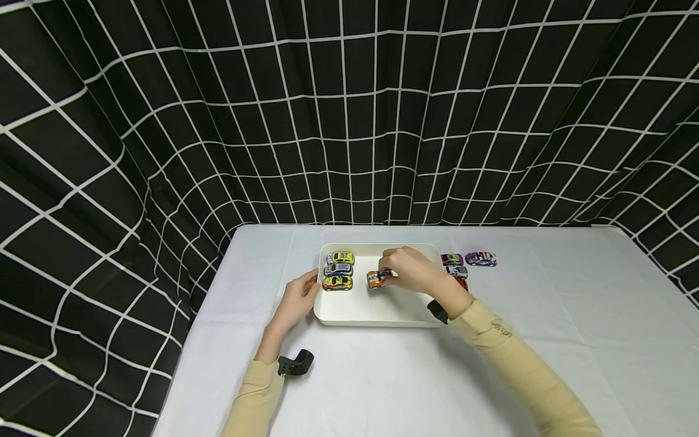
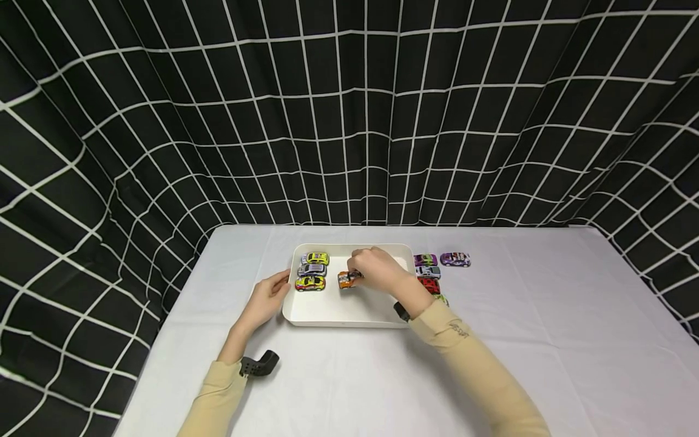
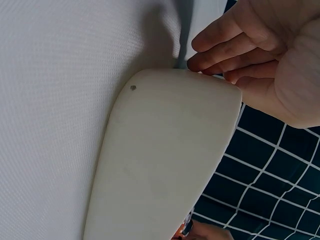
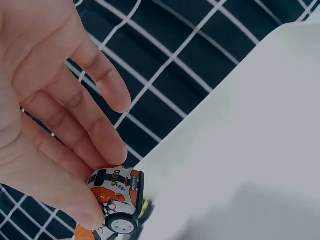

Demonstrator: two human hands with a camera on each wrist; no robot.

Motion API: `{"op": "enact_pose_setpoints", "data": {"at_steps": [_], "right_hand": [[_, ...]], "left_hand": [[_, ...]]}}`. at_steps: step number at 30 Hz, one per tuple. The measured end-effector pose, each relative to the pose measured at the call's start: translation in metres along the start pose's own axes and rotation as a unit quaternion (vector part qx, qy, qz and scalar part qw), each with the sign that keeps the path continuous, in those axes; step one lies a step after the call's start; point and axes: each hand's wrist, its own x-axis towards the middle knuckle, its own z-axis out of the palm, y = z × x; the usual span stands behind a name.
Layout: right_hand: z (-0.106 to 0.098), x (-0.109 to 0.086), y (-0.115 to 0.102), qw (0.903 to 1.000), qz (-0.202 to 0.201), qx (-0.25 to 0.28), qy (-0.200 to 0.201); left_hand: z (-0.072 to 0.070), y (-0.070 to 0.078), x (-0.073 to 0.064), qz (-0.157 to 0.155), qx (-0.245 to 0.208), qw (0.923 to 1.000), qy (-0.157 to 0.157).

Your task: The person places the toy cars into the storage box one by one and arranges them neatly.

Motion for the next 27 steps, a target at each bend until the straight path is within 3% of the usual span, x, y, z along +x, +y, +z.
{"op": "enact_pose_setpoints", "data": {"at_steps": [6, 13, 26, 27], "right_hand": [[0.005, 0.012, -0.011, 0.9995, -0.013, -0.014, -0.025], [0.010, 0.025, -0.018, 0.9966, -0.016, 0.054, -0.061], [0.022, 0.044, -0.025, 0.9881, -0.020, 0.119, -0.095], [0.022, 0.046, -0.026, 0.9872, -0.021, 0.123, -0.099]], "left_hand": [[0.000, 0.000, 0.001, -0.002, 0.000, 1.0000, 0.000], [0.000, -0.003, 0.001, -0.004, -0.005, 1.0000, -0.006], [0.000, 0.001, 0.000, 0.006, -0.009, 0.9999, -0.004], [-0.001, 0.007, -0.002, 0.004, -0.012, 0.9999, -0.004]]}}
